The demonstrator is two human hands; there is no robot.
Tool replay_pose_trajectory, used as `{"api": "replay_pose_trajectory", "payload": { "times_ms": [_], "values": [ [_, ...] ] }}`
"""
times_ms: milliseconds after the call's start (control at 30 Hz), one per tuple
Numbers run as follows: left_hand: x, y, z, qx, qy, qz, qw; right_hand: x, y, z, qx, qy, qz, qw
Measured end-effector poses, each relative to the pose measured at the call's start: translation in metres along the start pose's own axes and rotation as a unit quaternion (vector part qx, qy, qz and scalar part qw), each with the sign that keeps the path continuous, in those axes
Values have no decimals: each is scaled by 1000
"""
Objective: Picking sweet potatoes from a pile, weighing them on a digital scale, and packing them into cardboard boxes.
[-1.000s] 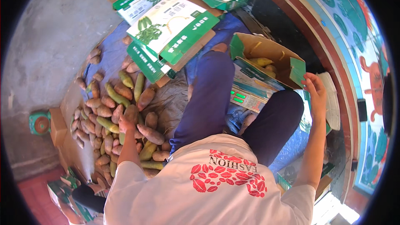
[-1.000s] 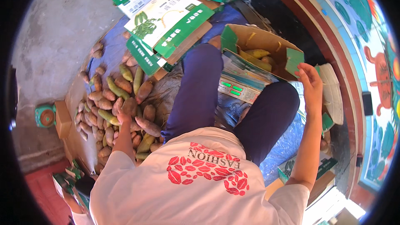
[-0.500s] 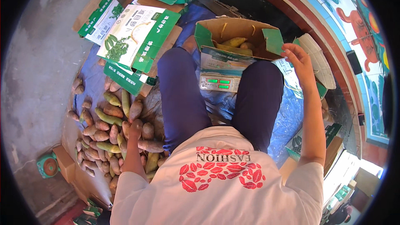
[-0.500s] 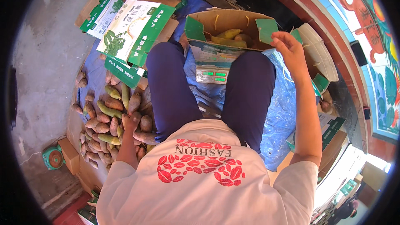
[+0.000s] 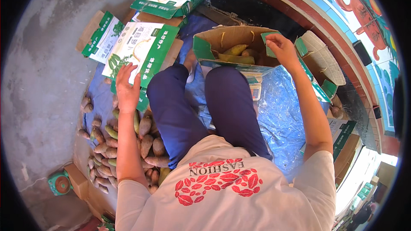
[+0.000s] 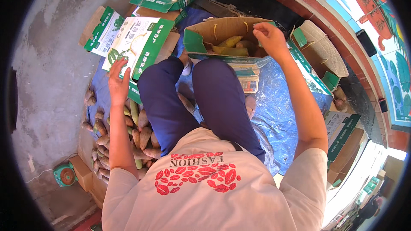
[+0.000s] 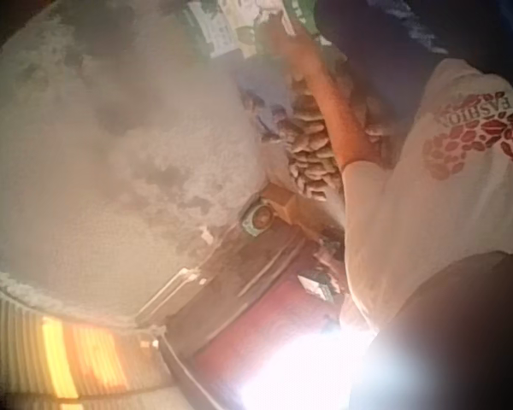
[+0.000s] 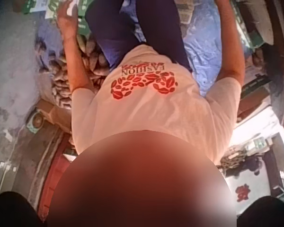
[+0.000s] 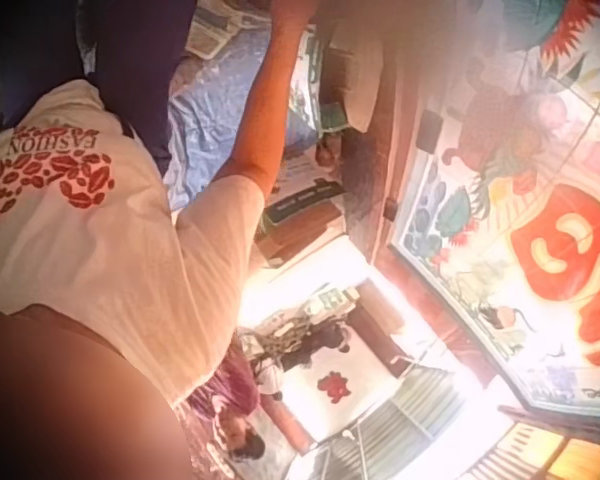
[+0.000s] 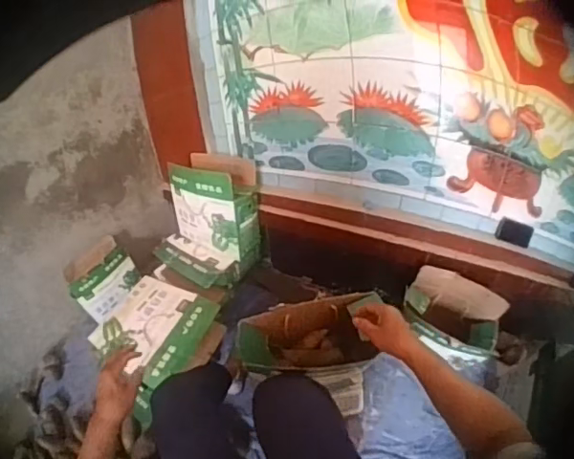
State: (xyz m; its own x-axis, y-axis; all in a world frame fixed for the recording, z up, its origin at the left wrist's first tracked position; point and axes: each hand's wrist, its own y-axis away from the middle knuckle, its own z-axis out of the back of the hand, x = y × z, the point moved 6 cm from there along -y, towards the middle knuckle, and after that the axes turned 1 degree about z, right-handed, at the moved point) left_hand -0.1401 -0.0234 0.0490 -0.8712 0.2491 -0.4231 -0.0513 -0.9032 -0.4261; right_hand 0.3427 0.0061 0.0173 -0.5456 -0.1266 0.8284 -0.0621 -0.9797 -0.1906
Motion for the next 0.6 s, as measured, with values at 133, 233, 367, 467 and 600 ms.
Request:
{"api": "replay_pose_trajectory", "payload": {
  "times_ms": [133, 233, 367, 467, 600],
  "values": [
    [-27, -10, 9, 19, -30, -39, 999, 12, -22, -23, -16, 84, 53, 995],
    [16, 10, 5, 3, 2, 16, 1000, 5, -26, -33, 1, 71, 61, 996],
    [122, 99, -16, 36, 1, 155, 987, 13, -36, -52, 66, 45, 57, 995],
    [169, 184, -35, 134, -34, 346, 928, 17, -49, -63, 131, 16, 61, 989],
    [223, 334, -68, 325, -123, 500, 793, 58, -51, -72, 194, -32, 63, 979]
  ]
}}
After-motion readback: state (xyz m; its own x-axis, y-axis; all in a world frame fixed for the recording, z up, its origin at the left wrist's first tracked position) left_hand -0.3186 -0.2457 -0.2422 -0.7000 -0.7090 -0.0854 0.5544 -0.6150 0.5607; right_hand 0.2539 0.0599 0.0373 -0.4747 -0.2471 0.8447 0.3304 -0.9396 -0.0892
